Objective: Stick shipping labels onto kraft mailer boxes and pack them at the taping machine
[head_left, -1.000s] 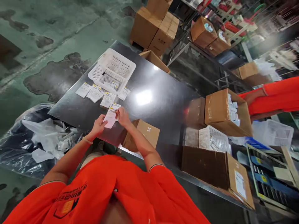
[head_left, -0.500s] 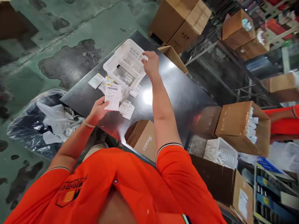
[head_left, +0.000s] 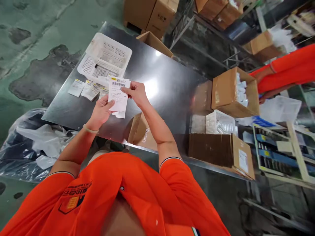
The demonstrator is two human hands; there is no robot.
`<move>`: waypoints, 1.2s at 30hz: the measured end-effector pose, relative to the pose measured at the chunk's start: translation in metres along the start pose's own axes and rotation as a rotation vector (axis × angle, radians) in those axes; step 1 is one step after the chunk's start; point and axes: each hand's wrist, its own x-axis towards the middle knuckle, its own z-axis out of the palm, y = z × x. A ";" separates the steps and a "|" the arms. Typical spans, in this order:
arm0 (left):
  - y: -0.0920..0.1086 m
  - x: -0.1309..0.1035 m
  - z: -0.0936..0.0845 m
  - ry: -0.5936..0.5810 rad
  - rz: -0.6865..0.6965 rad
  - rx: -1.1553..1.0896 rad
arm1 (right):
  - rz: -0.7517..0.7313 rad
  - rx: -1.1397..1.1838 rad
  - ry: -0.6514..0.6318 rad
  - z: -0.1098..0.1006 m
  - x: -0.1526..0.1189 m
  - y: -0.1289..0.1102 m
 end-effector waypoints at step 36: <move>-0.039 -0.117 0.200 -0.171 0.065 -0.278 | -1.124 -0.487 -0.301 -0.166 -0.259 -0.017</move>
